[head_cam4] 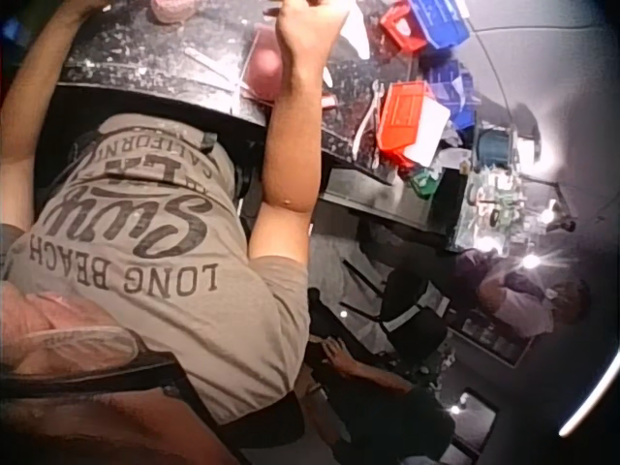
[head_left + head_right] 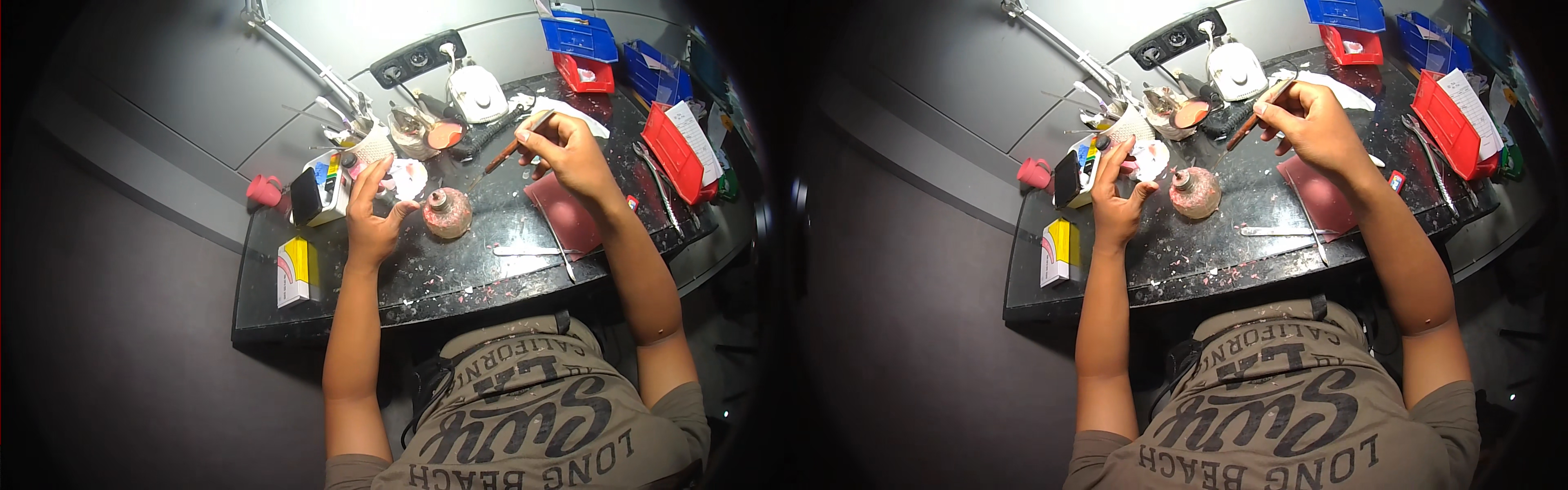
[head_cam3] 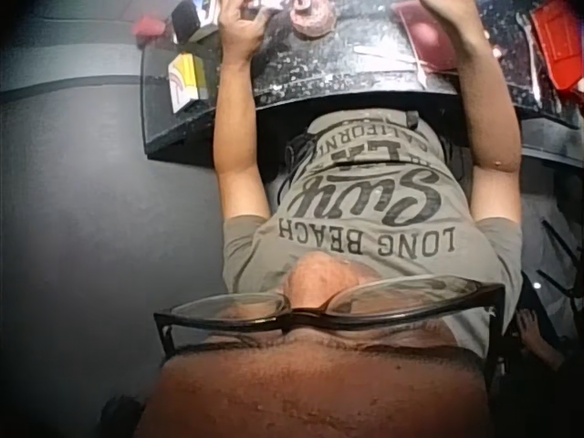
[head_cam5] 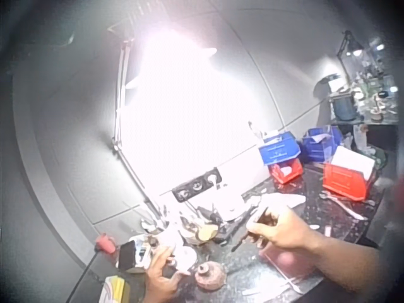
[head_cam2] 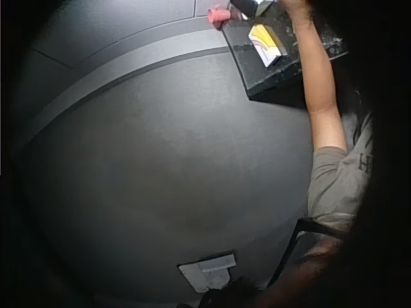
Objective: The person shapes a dental prosthetic using a brush and a metal tool by hand at a workbench.
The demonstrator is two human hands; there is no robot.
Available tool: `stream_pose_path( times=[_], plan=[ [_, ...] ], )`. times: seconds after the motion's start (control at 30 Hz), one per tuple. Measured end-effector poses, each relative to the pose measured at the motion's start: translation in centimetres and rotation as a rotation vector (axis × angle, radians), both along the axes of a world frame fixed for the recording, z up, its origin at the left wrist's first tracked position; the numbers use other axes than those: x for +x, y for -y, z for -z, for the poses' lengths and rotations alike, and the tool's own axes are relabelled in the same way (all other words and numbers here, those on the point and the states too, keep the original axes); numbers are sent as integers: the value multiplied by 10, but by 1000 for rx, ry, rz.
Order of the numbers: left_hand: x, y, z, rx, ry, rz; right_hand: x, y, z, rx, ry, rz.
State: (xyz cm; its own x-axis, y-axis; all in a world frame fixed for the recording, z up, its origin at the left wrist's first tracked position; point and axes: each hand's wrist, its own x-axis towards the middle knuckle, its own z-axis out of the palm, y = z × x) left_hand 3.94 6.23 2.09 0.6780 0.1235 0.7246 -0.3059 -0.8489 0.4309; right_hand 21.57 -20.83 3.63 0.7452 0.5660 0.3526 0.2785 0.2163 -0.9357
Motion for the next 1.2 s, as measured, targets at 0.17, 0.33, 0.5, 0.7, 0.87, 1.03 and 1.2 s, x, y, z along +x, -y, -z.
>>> stream_pose_path(
  times=[0.17, 0.33, 0.5, 0.7, 0.87, 1.03, 1.2],
  plan=[
    [2, -2, 2, 49, 16, -2, -2, -1, 1, 10, 3, 5],
    [0, 0, 2, 60, -5, -5, -1, -1, 2, 9, 6, -1],
    [-3, 1, 0, -54, -50, 56, -1, 0, 1, 2, 5, -3],
    [-3, -6, 1, -48, -46, 109, -2, 0, 1, -1, 6, -10],
    [-6, -12, 2, -164, -61, 182, -2, 1, 0, -12, 7, -3],
    [0, -10, 2, -823, -98, 265, -2, 1, 0, -16, 7, -6],
    [7, -13, 5, -848, -133, 286, -3, 2, -2, -8, 16, -31]
  ],
)
